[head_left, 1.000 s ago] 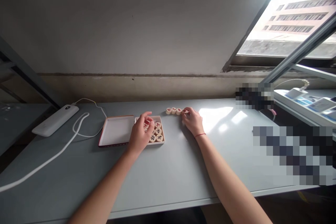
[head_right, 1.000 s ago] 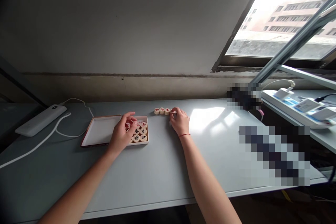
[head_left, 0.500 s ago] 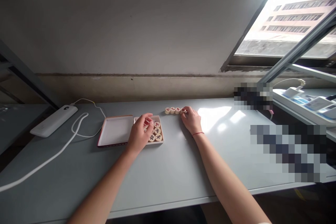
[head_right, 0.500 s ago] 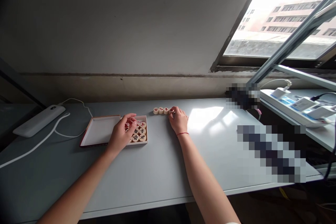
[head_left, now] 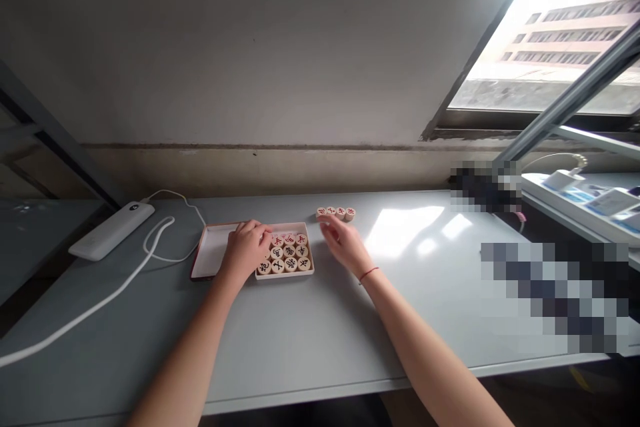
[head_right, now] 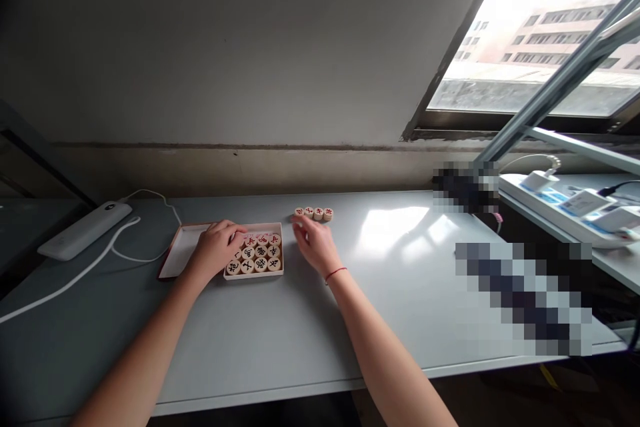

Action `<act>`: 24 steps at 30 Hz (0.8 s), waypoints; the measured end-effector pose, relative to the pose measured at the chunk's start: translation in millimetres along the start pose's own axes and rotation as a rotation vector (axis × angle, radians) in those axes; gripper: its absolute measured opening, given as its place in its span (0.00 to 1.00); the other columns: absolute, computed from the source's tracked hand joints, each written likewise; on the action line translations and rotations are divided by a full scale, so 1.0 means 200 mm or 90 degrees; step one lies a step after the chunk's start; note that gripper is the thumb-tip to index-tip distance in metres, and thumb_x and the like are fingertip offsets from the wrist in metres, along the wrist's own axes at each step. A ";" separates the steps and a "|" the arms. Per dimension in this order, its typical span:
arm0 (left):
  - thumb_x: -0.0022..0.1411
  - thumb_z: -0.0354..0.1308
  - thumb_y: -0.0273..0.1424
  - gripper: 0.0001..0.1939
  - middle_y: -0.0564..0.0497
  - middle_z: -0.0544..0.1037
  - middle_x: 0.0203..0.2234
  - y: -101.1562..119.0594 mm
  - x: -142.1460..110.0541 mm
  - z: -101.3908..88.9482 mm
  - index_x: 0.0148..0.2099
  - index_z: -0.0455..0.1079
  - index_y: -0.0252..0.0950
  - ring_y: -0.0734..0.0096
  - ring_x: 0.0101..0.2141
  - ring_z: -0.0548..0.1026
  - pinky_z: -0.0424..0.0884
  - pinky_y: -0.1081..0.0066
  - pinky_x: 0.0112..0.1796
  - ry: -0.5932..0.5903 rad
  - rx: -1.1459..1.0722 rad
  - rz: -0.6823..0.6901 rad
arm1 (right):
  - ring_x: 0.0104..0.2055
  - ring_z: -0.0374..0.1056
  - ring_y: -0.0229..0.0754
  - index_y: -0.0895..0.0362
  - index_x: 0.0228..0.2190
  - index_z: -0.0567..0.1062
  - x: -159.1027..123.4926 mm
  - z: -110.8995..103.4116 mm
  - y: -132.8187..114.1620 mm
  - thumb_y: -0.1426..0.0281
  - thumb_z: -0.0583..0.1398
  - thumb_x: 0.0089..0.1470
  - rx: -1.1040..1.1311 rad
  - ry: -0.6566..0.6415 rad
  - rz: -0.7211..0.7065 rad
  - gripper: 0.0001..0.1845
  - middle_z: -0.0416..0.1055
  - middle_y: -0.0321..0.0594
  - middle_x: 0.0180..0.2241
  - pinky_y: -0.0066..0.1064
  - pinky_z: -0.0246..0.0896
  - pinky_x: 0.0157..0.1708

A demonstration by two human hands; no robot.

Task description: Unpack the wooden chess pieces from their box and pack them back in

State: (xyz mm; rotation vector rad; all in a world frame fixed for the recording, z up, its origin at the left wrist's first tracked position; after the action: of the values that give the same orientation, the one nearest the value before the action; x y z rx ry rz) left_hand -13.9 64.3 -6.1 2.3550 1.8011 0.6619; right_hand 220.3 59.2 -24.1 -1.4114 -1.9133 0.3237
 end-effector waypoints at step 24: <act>0.61 0.47 0.35 0.13 0.47 0.77 0.42 0.03 -0.02 -0.04 0.41 0.73 0.42 0.53 0.47 0.71 0.61 0.56 0.47 -0.138 -0.032 -0.053 | 0.31 0.69 0.42 0.54 0.42 0.76 -0.03 0.09 -0.12 0.58 0.49 0.63 -0.038 -0.106 -0.031 0.20 0.74 0.40 0.27 0.30 0.60 0.33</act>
State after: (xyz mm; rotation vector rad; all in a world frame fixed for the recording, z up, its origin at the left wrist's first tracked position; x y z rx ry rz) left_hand -12.8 58.6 1.1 2.2093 1.7557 0.4172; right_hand 191.4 48.9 -25.3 -1.4118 -2.1043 0.3740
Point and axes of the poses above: each hand's wrist, its own x-axis towards the middle knuckle, its own z-axis out of the palm, y = z × x, the point moved 1 cm from there along x, towards the middle knuckle
